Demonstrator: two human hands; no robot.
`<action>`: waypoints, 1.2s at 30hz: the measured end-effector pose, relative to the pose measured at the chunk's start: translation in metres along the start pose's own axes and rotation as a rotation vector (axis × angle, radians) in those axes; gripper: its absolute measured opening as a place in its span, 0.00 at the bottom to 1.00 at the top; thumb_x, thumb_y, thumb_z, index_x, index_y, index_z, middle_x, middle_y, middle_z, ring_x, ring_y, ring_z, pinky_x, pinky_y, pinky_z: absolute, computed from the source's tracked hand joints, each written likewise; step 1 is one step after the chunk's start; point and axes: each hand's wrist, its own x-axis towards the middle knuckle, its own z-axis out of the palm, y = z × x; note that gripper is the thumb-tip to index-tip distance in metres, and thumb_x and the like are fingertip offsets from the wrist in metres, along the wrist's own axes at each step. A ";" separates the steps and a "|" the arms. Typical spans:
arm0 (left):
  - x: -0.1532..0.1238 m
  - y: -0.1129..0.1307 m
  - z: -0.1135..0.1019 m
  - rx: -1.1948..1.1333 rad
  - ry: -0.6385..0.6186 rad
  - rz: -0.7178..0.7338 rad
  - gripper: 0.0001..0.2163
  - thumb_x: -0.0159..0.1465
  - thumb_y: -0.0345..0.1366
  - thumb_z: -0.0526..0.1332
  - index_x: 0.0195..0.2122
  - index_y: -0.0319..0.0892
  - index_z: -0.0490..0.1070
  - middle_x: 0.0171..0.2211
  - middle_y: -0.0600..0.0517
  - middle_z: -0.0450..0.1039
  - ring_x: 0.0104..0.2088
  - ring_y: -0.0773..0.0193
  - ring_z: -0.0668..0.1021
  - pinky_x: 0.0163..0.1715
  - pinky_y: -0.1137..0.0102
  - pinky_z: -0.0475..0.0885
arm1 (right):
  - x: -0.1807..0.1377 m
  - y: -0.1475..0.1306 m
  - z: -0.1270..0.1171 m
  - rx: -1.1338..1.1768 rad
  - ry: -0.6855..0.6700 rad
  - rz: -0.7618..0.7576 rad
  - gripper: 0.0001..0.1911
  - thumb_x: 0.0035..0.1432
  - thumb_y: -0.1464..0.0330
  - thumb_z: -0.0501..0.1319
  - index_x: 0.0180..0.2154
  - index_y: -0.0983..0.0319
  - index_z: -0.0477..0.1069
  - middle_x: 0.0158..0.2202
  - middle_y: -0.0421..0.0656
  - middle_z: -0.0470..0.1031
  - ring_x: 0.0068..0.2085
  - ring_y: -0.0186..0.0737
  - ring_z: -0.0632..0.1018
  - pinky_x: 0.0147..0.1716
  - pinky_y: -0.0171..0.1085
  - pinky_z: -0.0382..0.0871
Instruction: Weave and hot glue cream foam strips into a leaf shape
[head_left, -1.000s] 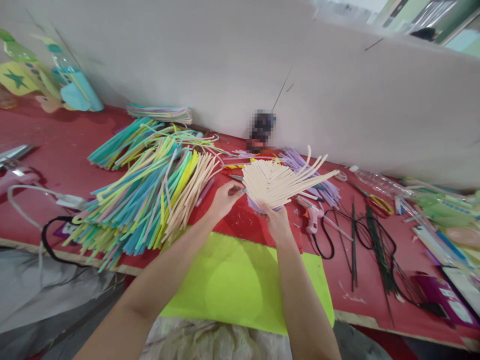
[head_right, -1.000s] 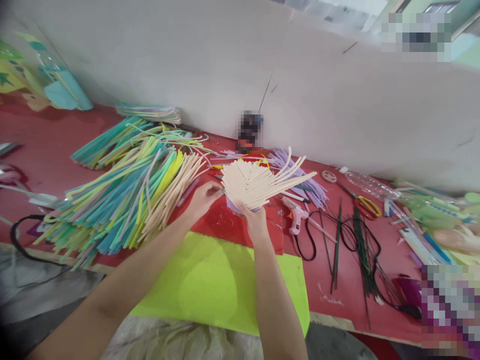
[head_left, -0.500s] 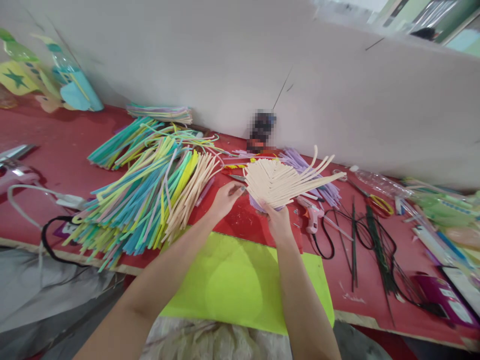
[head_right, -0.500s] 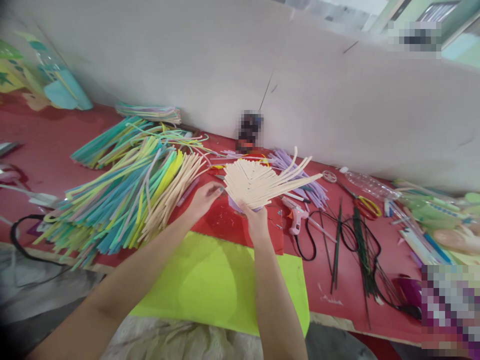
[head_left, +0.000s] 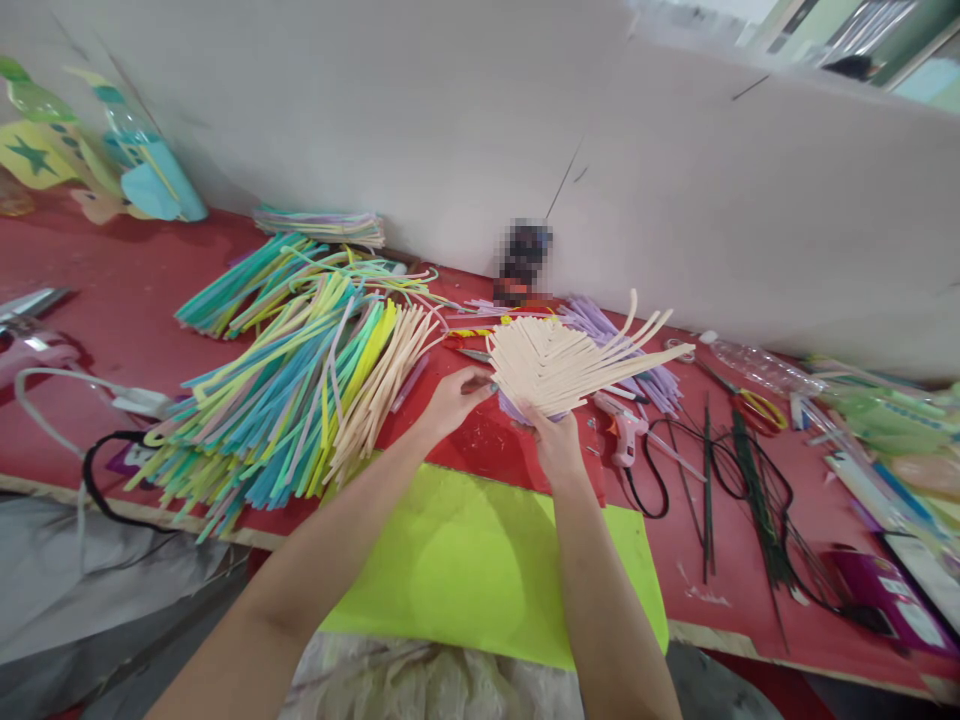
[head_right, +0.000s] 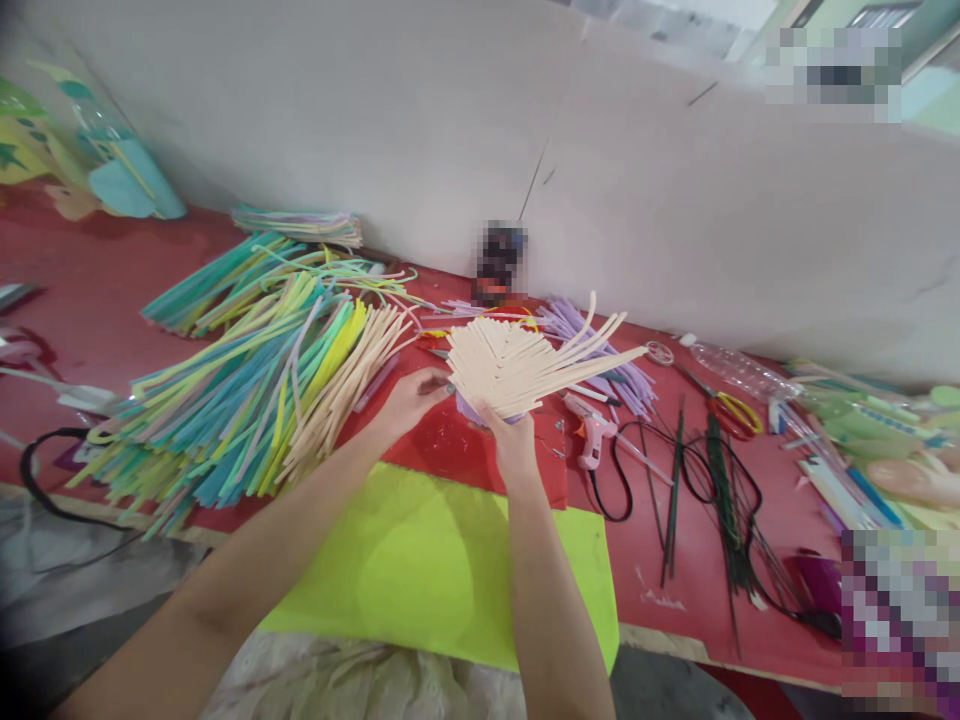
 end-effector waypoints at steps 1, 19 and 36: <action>0.000 0.000 0.000 0.000 0.000 -0.001 0.10 0.57 0.38 0.63 0.38 0.39 0.73 0.37 0.48 0.78 0.39 0.60 0.78 0.44 0.65 0.71 | 0.000 0.000 0.000 -0.002 0.001 -0.001 0.26 0.37 0.62 0.73 0.42 0.59 0.77 0.42 0.43 0.80 0.38 0.43 0.80 0.30 0.39 0.79; -0.001 0.002 0.000 -0.024 -0.003 -0.011 0.10 0.56 0.39 0.63 0.36 0.39 0.72 0.35 0.48 0.78 0.38 0.60 0.78 0.44 0.64 0.70 | -0.004 -0.004 0.003 0.001 0.008 0.005 0.26 0.37 0.63 0.73 0.42 0.60 0.77 0.42 0.43 0.80 0.38 0.43 0.80 0.29 0.37 0.79; -0.001 0.001 0.000 -0.043 0.013 -0.038 0.09 0.56 0.38 0.64 0.34 0.39 0.73 0.35 0.49 0.78 0.38 0.61 0.78 0.44 0.65 0.70 | -0.005 -0.005 0.005 -0.038 0.009 -0.015 0.27 0.36 0.61 0.73 0.43 0.61 0.77 0.41 0.44 0.81 0.39 0.45 0.80 0.30 0.40 0.79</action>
